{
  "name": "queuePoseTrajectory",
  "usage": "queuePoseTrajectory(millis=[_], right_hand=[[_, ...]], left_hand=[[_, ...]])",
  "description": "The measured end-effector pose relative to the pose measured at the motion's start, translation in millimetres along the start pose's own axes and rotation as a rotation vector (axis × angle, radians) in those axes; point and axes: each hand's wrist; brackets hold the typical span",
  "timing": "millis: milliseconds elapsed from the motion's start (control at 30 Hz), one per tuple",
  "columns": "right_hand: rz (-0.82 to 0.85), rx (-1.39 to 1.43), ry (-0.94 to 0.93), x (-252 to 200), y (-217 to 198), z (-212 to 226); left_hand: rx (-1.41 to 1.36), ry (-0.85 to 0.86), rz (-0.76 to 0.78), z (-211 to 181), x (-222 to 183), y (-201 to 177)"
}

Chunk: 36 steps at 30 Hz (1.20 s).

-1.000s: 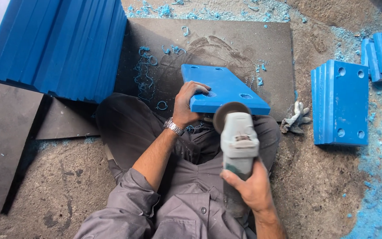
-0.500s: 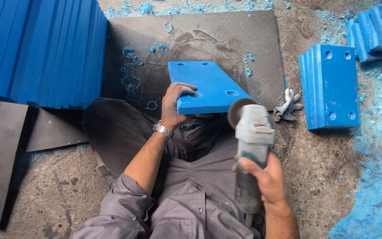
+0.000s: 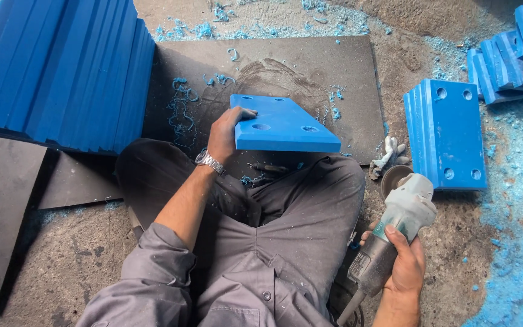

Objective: Grinding and scraping edges of blue plastic blocks to remove excess material.

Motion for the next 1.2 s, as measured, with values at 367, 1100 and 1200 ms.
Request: queuePoseTrajectory(millis=[367, 1100, 1200], right_hand=[[0.115, 0.009, -0.031, 1, 18, -4], [0.131, -0.295, 0.001, 93, 35, -34], [0.131, -0.284, 0.011, 111, 38, -31]], left_hand=[[0.336, 0.241, 0.032, -93, 73, 18], [0.7, -0.04, 0.21, 2, 18, -40], [0.442, -0.217, 0.147, 21, -3, -74]])
Point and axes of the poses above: each hand's wrist, its own x-axis towards the middle knuckle, its own y-axis out of the palm, z = x × y, and after that the axes turned 2 degrees about x, right-handed
